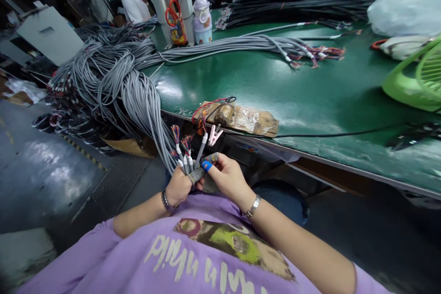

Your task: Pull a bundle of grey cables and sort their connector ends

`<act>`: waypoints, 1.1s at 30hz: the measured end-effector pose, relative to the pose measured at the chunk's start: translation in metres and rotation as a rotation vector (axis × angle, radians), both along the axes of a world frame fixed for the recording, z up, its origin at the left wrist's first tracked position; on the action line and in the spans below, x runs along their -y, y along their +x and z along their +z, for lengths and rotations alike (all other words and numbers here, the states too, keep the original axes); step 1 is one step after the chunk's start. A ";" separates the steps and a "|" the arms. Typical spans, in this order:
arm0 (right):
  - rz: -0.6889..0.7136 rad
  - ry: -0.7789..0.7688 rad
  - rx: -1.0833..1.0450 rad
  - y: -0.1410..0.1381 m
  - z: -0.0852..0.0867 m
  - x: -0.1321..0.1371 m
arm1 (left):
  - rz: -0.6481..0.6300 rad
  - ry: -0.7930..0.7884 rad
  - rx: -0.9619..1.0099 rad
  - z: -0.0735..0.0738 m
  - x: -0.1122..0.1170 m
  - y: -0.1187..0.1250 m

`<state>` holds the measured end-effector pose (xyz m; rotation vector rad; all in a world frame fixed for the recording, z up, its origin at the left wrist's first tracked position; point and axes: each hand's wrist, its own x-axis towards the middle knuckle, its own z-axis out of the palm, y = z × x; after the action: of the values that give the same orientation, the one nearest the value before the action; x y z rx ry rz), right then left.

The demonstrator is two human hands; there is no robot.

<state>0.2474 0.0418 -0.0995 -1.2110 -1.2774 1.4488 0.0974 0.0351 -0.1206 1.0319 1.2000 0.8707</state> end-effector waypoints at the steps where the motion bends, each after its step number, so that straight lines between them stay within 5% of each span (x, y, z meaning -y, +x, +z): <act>1: -0.015 0.004 0.021 0.000 0.001 0.000 | 0.030 0.015 0.018 0.000 0.000 0.000; 12: -0.079 -0.031 0.003 0.003 -0.005 0.001 | 0.206 0.047 0.102 0.007 -0.004 0.001; 24: 0.095 -0.070 -0.090 0.003 0.007 -0.003 | 0.011 0.074 0.005 0.003 0.003 -0.003; 33: -0.031 -0.126 -0.132 -0.005 0.001 0.003 | 0.004 0.088 -0.008 0.003 0.004 -0.002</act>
<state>0.2422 0.0392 -0.0981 -1.1908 -1.0881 1.5790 0.0954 0.0308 -0.1177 1.1042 1.1794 0.9304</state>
